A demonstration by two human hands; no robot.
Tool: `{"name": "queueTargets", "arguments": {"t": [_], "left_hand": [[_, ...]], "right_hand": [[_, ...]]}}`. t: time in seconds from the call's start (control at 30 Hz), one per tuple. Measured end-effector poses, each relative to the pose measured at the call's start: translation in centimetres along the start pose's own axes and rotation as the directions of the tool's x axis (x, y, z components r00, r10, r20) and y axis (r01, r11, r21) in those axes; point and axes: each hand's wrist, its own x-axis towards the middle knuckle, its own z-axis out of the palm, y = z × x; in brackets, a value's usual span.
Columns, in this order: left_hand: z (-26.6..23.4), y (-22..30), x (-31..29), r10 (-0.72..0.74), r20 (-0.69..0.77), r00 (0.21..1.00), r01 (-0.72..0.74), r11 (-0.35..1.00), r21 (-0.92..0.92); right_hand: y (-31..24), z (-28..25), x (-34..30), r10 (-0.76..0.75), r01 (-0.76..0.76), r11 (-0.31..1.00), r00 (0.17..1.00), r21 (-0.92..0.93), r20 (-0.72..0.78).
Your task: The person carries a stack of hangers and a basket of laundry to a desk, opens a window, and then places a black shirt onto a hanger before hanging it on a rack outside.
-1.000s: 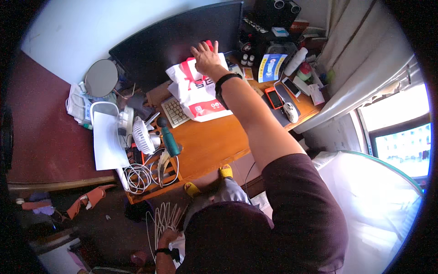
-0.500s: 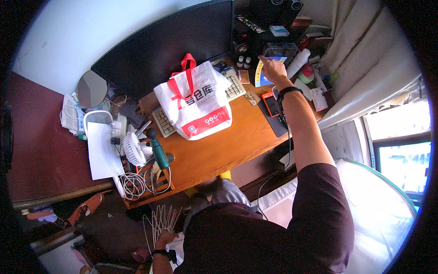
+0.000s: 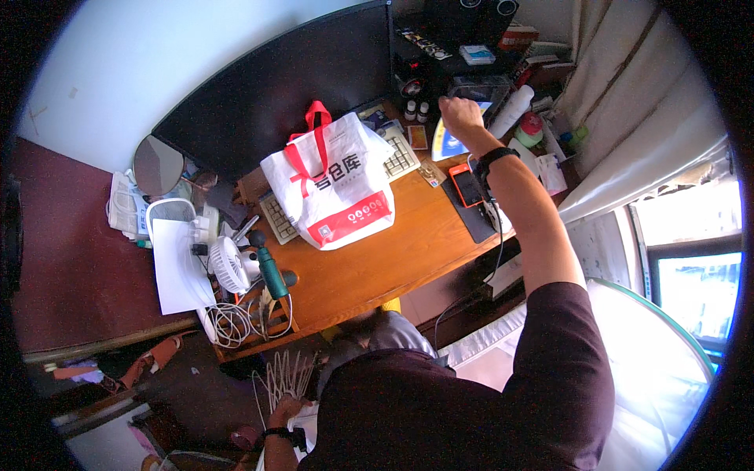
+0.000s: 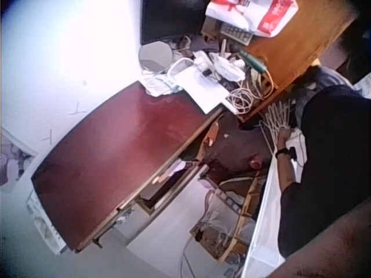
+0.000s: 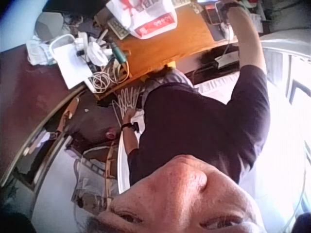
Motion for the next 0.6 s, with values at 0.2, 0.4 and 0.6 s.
{"name": "queueTargets", "arguments": {"t": [0.2,0.4,0.6], "left_hand": [[2.7,-3.1,3.2,-0.064,0.025,0.998,0.066,0.994,-0.09],[1.7,-0.2,1.9,0.083,-0.137,0.987,-0.095,0.992,-0.078],[0.0,3.5,-1.5,-0.133,-0.034,0.991,0.119,0.958,-0.261]], "right_hand": [[-8.1,-7.7,4.7,0.039,-0.039,0.999,0.997,-0.003,-0.065],[-12.8,-6.0,9.3,-0.032,0.011,0.993,0.984,-0.116,-0.177],[-15.0,-2.8,10.1,-0.14,0.126,0.989,0.964,-0.076,-0.226]]}}
